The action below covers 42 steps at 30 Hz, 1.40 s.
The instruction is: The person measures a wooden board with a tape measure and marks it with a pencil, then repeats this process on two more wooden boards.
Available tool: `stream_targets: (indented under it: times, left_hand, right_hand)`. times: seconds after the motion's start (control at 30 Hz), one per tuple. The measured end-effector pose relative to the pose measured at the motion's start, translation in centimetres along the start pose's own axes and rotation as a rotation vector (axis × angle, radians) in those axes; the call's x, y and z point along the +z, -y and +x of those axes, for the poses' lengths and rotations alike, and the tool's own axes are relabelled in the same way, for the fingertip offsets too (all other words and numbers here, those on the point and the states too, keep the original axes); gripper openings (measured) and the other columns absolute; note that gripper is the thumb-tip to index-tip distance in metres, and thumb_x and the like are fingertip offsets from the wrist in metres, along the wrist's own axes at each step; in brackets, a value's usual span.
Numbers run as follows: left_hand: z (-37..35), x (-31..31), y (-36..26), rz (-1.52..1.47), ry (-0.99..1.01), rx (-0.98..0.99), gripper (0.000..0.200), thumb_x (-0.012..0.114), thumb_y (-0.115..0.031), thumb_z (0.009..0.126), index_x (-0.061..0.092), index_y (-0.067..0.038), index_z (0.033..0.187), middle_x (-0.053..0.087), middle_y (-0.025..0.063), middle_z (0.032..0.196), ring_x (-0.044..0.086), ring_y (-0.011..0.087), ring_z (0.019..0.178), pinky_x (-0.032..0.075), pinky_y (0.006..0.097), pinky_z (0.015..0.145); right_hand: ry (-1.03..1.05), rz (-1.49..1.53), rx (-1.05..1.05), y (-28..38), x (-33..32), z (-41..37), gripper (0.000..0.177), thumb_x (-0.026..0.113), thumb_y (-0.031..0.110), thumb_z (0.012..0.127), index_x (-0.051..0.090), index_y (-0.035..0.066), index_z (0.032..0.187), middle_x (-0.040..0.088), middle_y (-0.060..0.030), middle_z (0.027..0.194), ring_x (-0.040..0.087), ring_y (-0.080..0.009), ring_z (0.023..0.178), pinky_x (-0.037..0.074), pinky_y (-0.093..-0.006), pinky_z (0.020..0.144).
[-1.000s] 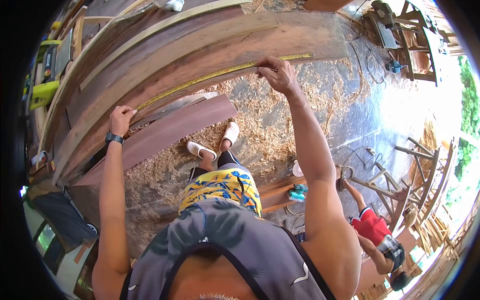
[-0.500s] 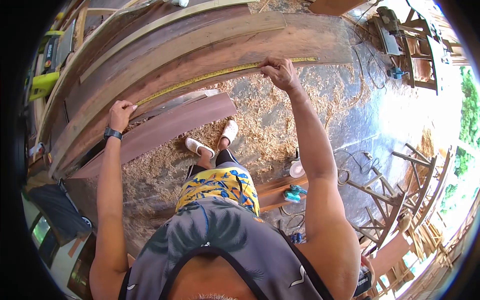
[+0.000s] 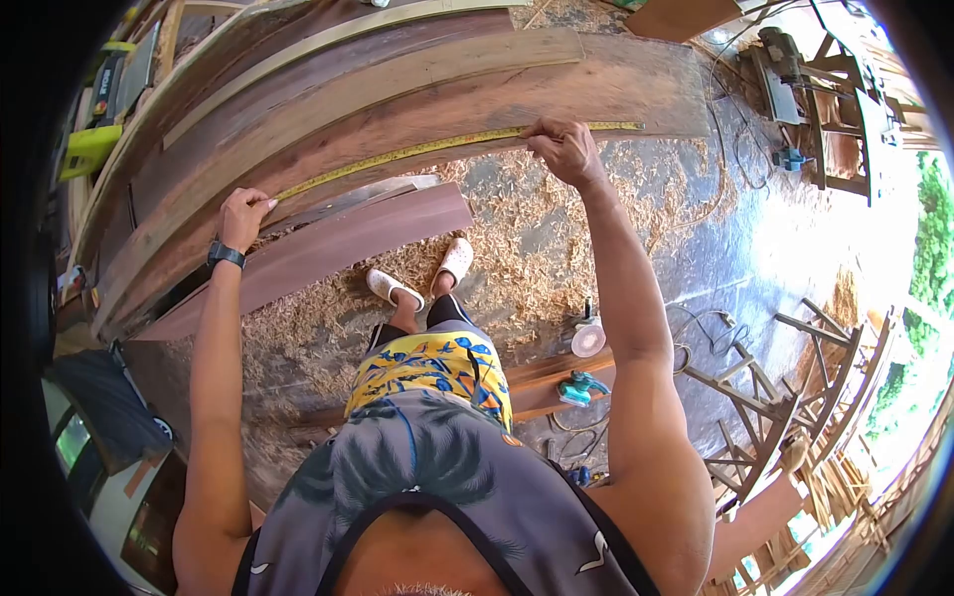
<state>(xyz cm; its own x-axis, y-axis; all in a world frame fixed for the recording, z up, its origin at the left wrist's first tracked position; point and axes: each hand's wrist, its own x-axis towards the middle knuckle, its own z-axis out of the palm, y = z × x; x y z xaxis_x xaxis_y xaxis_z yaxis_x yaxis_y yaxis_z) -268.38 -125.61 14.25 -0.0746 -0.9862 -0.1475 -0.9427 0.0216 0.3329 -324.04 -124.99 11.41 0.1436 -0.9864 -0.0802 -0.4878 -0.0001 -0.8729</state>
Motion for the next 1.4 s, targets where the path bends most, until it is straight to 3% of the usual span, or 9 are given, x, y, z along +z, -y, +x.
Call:
stream_targets:
  times: [0.43, 0.7, 0.83, 0.9, 0.97, 1.13, 1.23, 1.3, 1.4]
  left_hand:
    - [0.0, 0.2, 0.2, -0.017, -0.039, 0.026, 0.020, 0.080, -0.026, 0.074, 0.073, -0.009, 0.081, 0.066, 0.0113, 0.082, 0.064, 0.0306, 0.082, 0.049, 0.0404, 0.072]
    - [0.1, 0.2, 0.3, -0.041, -0.024, 0.001, 0.020, 0.081, -0.027, 0.074, 0.073, -0.009, 0.080, 0.066, 0.0118, 0.082, 0.064, 0.0309, 0.082, 0.049, 0.0405, 0.072]
    - [0.0, 0.3, 0.2, -0.040, -0.020, -0.023, 0.020, 0.081, -0.025, 0.074, 0.073, -0.008, 0.080, 0.066, 0.0119, 0.083, 0.064, 0.0311, 0.082, 0.049, 0.0407, 0.072]
    - [0.1, 0.2, 0.2, -0.049, -0.032, -0.023, 0.019, 0.081, -0.025, 0.074, 0.073, -0.008, 0.080, 0.066, 0.0119, 0.083, 0.063, 0.0313, 0.082, 0.049, 0.0408, 0.072]
    - [0.0, 0.2, 0.2, -0.049, -0.042, 0.006, 0.019, 0.081, -0.024, 0.074, 0.073, -0.008, 0.080, 0.066, 0.0124, 0.083, 0.063, 0.0318, 0.081, 0.049, 0.0413, 0.072]
    - [-0.2, 0.2, 0.1, -0.053, -0.037, 0.015, 0.020, 0.080, -0.023, 0.074, 0.073, -0.006, 0.082, 0.065, 0.0136, 0.082, 0.063, 0.0324, 0.082, 0.049, 0.0416, 0.073]
    - [-0.1, 0.1, 0.6, -0.058, -0.010, 0.017, 0.020, 0.080, -0.023, 0.075, 0.073, -0.006, 0.083, 0.065, 0.0144, 0.083, 0.063, 0.0322, 0.082, 0.049, 0.0410, 0.073]
    - [-0.1, -0.1, 2.2, -0.065, 0.018, 0.026, 0.021, 0.079, -0.023, 0.075, 0.073, -0.005, 0.083, 0.065, 0.0149, 0.083, 0.062, 0.0320, 0.082, 0.049, 0.0407, 0.074]
    - [-0.9, -1.2, 5.7, -0.080, 0.063, 0.008, 0.022, 0.079, -0.024, 0.076, 0.073, -0.005, 0.085, 0.065, 0.0152, 0.085, 0.063, 0.0318, 0.083, 0.049, 0.0407, 0.076]
  right_hand:
    - [0.015, -0.019, -0.014, 0.1, 0.1, -0.2, 0.020, 0.061, 0.011, 0.083, 0.073, 0.000, 0.094, 0.071, -0.0105, 0.072, 0.068, -0.0156, 0.063, 0.055, -0.0298, 0.063]
    - [-0.152, -0.226, -0.055, 0.8, 2.0, -1.4, 0.019, 0.063, 0.012, 0.083, 0.074, 0.002, 0.095, 0.073, -0.0128, 0.077, 0.069, -0.0196, 0.065, 0.055, -0.0328, 0.062]
    - [-0.016, -0.095, -0.085, 1.8, 2.9, -3.1, 0.016, 0.062, 0.011, 0.082, 0.074, 0.001, 0.088, 0.073, -0.0141, 0.080, 0.070, -0.0200, 0.068, 0.056, -0.0336, 0.061]
    - [-0.054, -0.072, -0.040, -0.4, 3.0, -3.6, 0.014, 0.063, 0.010, 0.085, 0.074, 0.003, 0.090, 0.074, -0.0135, 0.083, 0.071, -0.0185, 0.070, 0.057, -0.0320, 0.063]
    - [-0.326, 0.099, 0.047, -1.7, 2.7, -3.9, 0.015, 0.063, 0.010, 0.089, 0.074, 0.005, 0.098, 0.075, -0.0121, 0.086, 0.071, -0.0172, 0.073, 0.058, -0.0303, 0.065]
    - [-0.621, 0.074, 0.109, -2.4, -0.1, -3.0, 0.016, 0.064, 0.016, 0.094, 0.072, 0.006, 0.104, 0.075, -0.0112, 0.088, 0.072, -0.0156, 0.076, 0.057, -0.0288, 0.064]
    - [-0.521, 0.039, 0.193, -0.5, -1.5, -3.1, 0.018, 0.063, 0.019, 0.095, 0.072, 0.008, 0.107, 0.075, -0.0108, 0.091, 0.072, -0.0163, 0.076, 0.057, -0.0293, 0.063]
    - [-0.415, -0.358, 0.180, 1.3, -0.4, -3.2, 0.021, 0.063, 0.022, 0.096, 0.072, 0.010, 0.110, 0.075, -0.0097, 0.094, 0.073, -0.0173, 0.076, 0.057, -0.0290, 0.064]
    - [-0.388, -0.527, -0.052, 1.9, 4.6, -3.7, 0.029, 0.061, 0.020, 0.095, 0.066, 0.013, 0.122, 0.065, -0.0161, 0.127, 0.061, -0.0302, 0.120, 0.052, -0.0417, 0.099]
